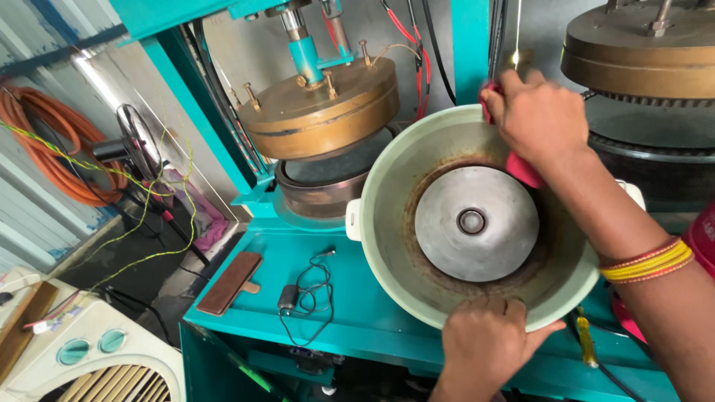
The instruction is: The person wipes the inside of a metal cooking pot with a cloth and then uses a screwdriver to work on the electrical base of the appliance.
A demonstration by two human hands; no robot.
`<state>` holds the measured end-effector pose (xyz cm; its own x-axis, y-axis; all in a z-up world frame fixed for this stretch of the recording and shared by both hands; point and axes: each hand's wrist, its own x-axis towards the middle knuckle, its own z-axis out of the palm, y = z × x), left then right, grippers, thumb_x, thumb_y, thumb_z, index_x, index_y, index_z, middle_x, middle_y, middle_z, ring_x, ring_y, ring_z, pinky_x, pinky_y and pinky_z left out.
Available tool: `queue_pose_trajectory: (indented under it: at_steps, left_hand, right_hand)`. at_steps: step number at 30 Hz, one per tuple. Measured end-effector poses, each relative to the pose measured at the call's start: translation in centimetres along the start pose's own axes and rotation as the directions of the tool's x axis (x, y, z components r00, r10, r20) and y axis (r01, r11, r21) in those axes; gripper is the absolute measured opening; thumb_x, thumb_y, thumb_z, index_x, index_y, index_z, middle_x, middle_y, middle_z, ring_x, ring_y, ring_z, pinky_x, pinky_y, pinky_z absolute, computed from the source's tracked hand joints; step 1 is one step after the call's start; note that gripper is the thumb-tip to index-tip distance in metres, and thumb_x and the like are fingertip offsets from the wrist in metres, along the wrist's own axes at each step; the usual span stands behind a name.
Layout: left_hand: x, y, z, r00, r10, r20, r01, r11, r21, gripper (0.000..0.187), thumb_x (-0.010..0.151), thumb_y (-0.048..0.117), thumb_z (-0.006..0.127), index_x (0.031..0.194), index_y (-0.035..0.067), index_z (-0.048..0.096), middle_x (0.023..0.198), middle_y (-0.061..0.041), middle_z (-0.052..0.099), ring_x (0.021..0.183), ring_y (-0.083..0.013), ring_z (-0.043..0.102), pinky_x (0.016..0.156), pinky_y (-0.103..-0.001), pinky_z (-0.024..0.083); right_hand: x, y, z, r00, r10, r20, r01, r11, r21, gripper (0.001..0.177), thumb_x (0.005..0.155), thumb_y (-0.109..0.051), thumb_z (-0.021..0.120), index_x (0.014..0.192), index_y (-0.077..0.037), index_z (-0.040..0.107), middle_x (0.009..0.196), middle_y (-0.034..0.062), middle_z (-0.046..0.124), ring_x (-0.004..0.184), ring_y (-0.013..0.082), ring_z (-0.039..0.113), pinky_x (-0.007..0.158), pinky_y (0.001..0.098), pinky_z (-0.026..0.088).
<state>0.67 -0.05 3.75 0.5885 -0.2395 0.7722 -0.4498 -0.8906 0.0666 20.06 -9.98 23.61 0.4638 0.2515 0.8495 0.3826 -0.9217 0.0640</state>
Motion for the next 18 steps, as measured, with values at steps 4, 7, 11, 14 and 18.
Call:
queue_pose_trajectory:
  at_steps: [4, 7, 11, 14, 18]
  left_hand:
    - [-0.5, 1.5, 1.3, 0.999, -0.021, -0.035, 0.023, 0.999, 0.034, 0.059, 0.092, 0.061, 0.078, 0.069, 0.011, 0.058, 0.064, -0.005, 0.058, 0.061, -0.0251, 0.063, 0.056, -0.038, 0.048]
    - [-0.5, 2.5, 2.4, 0.998, -0.034, -0.05, 0.035, 0.999, 0.026, 0.06, 0.094, 0.061, 0.08, 0.071, 0.011, 0.057, 0.066, -0.006, 0.058, 0.064, -0.0253, 0.063, 0.061, -0.038, 0.05]
    - [-0.9, 3.5, 3.7, 0.999, -0.04, -0.033, 0.042, 0.997, 0.06, 0.06, 0.092, 0.062, 0.08, 0.071, 0.01, 0.058, 0.067, -0.006, 0.057, 0.065, -0.0252, 0.062, 0.061, -0.039, 0.049]
    - [-1.2, 3.7, 4.2, 0.999, -0.04, -0.016, 0.04, 0.997, 0.061, 0.06, 0.094, 0.062, 0.079, 0.073, 0.009, 0.059, 0.068, -0.006, 0.057, 0.066, -0.0252, 0.062, 0.061, -0.039, 0.048]
    - [-1.4, 3.9, 4.2, 0.999, -0.032, -0.008, 0.032, 0.997, 0.07, 0.059, 0.093, 0.061, 0.078, 0.074, 0.009, 0.059, 0.069, -0.007, 0.056, 0.067, -0.025, 0.062, 0.062, -0.038, 0.048]
  right_hand:
    - [-1.5, 2.6, 2.1, 1.0, 0.002, -0.005, -0.002, 1.0, -0.017, 0.045, 0.114, -0.052, 0.055, 0.105, -0.009, 0.07, 0.087, 0.0177, 0.069, 0.071, 0.0381, 0.07, 0.056, 0.0496, 0.053]
    - [-2.5, 4.2, 1.8, 0.998, -0.018, -0.052, 0.016, 0.999, -0.027, 0.046, 0.113, -0.053, 0.06, 0.1, -0.01, 0.07, 0.085, 0.0154, 0.067, 0.071, 0.0359, 0.069, 0.055, 0.0475, 0.052]
    - [-4.3, 5.0, 0.8, 0.99, -0.062, -0.125, 0.054, 0.996, -0.073, 0.048, 0.112, -0.05, 0.067, 0.093, -0.007, 0.066, 0.083, 0.014, 0.063, 0.077, 0.0333, 0.068, 0.062, 0.0447, 0.053]
    - [-5.4, 4.9, 0.5, 0.982, -0.057, -0.18, 0.048, 0.997, -0.056, 0.04, 0.11, -0.046, 0.072, 0.102, -0.007, 0.068, 0.087, 0.0137, 0.062, 0.08, 0.0324, 0.067, 0.067, 0.0438, 0.053]
    - [-6.4, 5.0, -0.1, 0.982, -0.011, -0.189, 0.01, 1.0, -0.007, 0.035, 0.109, -0.04, 0.075, 0.122, -0.008, 0.072, 0.093, 0.0141, 0.062, 0.084, 0.0333, 0.066, 0.071, 0.0444, 0.052]
